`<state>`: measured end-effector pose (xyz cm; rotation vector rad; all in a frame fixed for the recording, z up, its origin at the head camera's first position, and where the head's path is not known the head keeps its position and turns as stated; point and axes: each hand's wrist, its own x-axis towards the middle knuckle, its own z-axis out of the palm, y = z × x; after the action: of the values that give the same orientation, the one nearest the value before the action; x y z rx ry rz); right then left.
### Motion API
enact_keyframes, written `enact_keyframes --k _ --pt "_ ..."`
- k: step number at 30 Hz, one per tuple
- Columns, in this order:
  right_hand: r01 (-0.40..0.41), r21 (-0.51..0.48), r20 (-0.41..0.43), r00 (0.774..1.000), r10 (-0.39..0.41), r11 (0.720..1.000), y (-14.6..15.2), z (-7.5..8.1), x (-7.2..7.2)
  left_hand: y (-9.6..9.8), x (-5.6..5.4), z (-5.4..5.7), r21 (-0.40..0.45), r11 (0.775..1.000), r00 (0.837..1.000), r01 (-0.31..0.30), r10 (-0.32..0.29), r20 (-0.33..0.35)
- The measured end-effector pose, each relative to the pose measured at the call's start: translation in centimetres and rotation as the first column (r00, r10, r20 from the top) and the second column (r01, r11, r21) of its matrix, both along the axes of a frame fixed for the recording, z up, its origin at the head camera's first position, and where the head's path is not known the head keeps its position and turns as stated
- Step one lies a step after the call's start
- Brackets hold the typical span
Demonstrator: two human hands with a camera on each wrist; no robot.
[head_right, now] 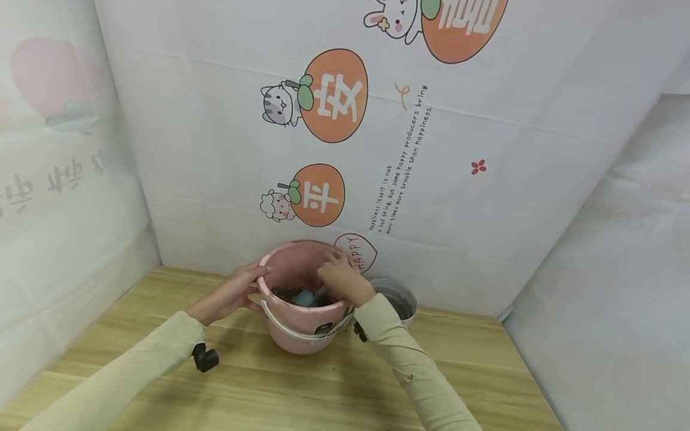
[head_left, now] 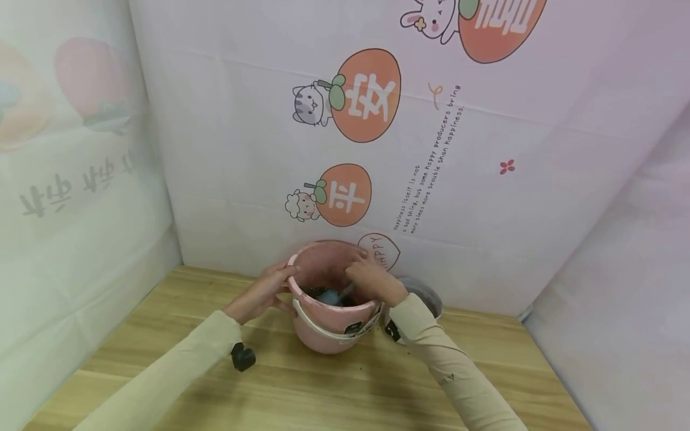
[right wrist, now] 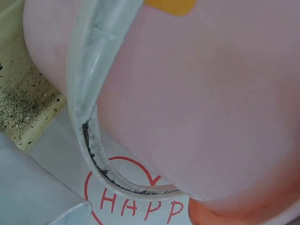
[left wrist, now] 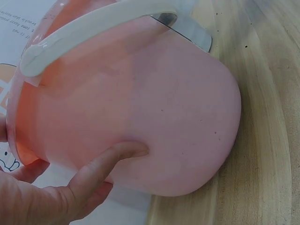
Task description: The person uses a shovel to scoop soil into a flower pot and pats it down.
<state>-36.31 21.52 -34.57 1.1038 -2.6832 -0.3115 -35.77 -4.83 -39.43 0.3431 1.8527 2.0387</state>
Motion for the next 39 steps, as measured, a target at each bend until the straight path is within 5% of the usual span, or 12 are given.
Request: enact_keyframes --k 9,20,27,32,39 --pt "-0.054 -0.130 0.155 0.985 0.074 0.990 0.1 0.1 -0.6 0.2 -0.2 0.1 -0.007 1.000 0.999 -0.019 0.019 0.030" --pt "-0.131 -0.219 0.174 0.970 0.171 0.967 0.5 -0.1 -1.0 0.3 -0.2 -0.1 -0.006 1.000 0.999 -0.021 0.021 0.035" --pt "-0.195 -0.201 0.293 0.923 0.249 0.960 -0.2 0.2 -1.1 -0.1 -0.3 0.1 0.006 1.000 1.000 -0.012 0.012 0.023" --pt "-0.161 -0.203 0.373 0.899 0.228 0.966 -0.5 0.1 -1.1 -0.1 -0.4 0.0 0.008 1.000 1.000 -0.014 0.014 0.027" --pt "-0.044 -0.138 0.279 0.957 0.082 0.989 -0.7 0.0 -0.4 0.0 -0.5 0.0 0.003 1.000 0.999 -0.017 0.017 0.028"
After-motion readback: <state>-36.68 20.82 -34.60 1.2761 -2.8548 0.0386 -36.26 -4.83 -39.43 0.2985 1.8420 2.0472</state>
